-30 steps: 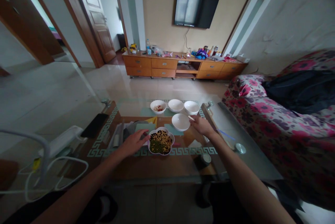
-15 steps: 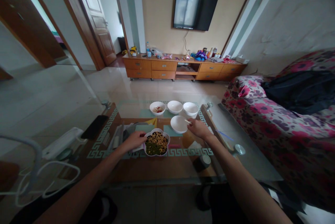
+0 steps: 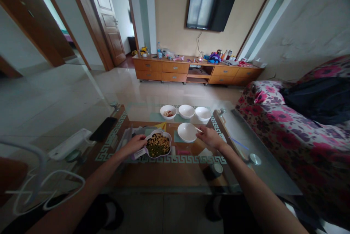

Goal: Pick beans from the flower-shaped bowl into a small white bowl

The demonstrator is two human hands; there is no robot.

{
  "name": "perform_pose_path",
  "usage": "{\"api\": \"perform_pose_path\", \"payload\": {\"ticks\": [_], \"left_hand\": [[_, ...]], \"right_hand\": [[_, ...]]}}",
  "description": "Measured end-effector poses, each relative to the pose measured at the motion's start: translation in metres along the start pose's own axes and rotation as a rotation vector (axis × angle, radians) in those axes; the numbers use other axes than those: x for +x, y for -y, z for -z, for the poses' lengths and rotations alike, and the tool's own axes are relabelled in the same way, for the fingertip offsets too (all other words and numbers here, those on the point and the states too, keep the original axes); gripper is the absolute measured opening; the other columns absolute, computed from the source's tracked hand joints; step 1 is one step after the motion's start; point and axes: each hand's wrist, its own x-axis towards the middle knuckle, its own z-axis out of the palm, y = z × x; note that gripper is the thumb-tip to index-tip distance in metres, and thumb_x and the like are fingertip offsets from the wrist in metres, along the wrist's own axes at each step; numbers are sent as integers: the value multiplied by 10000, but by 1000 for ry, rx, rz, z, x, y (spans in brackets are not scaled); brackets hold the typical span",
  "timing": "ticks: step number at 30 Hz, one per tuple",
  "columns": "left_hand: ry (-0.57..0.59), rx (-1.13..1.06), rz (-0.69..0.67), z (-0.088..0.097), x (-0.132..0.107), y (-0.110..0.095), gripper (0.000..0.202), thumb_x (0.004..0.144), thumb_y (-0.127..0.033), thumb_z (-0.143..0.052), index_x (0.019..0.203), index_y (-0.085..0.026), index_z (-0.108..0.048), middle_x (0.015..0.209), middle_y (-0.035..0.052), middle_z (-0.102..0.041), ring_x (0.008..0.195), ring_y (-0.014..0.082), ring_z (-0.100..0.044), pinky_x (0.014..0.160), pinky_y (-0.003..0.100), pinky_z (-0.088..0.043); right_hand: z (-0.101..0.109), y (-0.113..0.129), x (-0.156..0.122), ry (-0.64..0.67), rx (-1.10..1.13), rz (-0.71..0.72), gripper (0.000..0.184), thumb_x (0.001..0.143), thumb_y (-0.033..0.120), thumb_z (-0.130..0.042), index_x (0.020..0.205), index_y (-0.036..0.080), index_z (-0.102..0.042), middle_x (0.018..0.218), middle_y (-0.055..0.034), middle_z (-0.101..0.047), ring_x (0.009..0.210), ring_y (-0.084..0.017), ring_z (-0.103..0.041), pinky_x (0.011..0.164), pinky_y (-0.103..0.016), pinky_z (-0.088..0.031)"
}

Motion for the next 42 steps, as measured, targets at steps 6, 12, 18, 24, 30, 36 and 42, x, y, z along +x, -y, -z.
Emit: {"api": "perform_pose_path", "payload": {"ticks": [6, 12, 18, 24, 30, 36, 42], "left_hand": [[-37, -215, 36, 4, -13, 8, 337, 700, -377, -676, 986, -201, -694, 928, 60, -783, 844, 251, -744, 729, 318, -567], [21, -293, 179, 6, -36, 9, 613, 699, -703, -791, 1007, -192, -652, 864, 79, -773, 790, 280, -757, 642, 339, -576], [281, -292, 222, 1, -61, 11, 774, 667, -885, -757, 974, -179, -680, 851, 65, -741, 637, 203, -701, 510, 277, -506], [360, -239, 215, 3, -59, 10, 718, 682, -869, -734, 915, -197, -645, 676, -20, -593, 488, 120, -485, 422, 227, -281], [412, -311, 175, 1, -54, 11, 739, 626, -885, -737, 888, -220, -552, 642, -88, -440, 454, 73, -296, 425, 221, -188], [294, -331, 162, -9, -49, 23, 759, 642, -929, -679, 895, -222, -567, 624, -96, -419, 431, 70, -256, 407, 225, -191], [285, -274, 123, -8, -43, 24, 684, 756, -870, -642, 792, -187, -640, 560, -50, -451, 416, 99, -342, 418, 255, -230]], "right_hand": [[-3, 12, -5, 56, 166, 19, 201, 972, 332, -751, 1124, 201, -743, 1074, -85, -854, 968, -251, -815, 806, -278, -549], [-5, 18, -11, 115, 182, 55, 211, 921, 352, -792, 1068, 212, -738, 1013, -65, -849, 915, -245, -807, 792, -297, -561], [-7, 27, -24, 119, 136, 85, 212, 917, 378, -795, 1054, 229, -735, 1013, -56, -844, 912, -248, -800, 776, -289, -538], [-7, 41, -38, 108, 78, 33, 217, 938, 391, -798, 1069, 237, -720, 1027, -59, -852, 943, -251, -807, 777, -274, -520], [-11, 51, -41, 72, 30, 13, 218, 987, 423, -764, 1058, 227, -698, 1041, -62, -847, 978, -248, -806, 746, -262, -467], [-13, 51, -47, 86, -38, 58, 231, 1062, 435, -648, 1043, 224, -738, 1037, -86, -840, 998, -274, -804, 766, -279, -473], [7, 28, -49, -145, 121, 75, 348, 1109, 389, -435, 1194, 237, -736, 1050, -94, -828, 934, -272, -793, 851, -334, -552]]}}
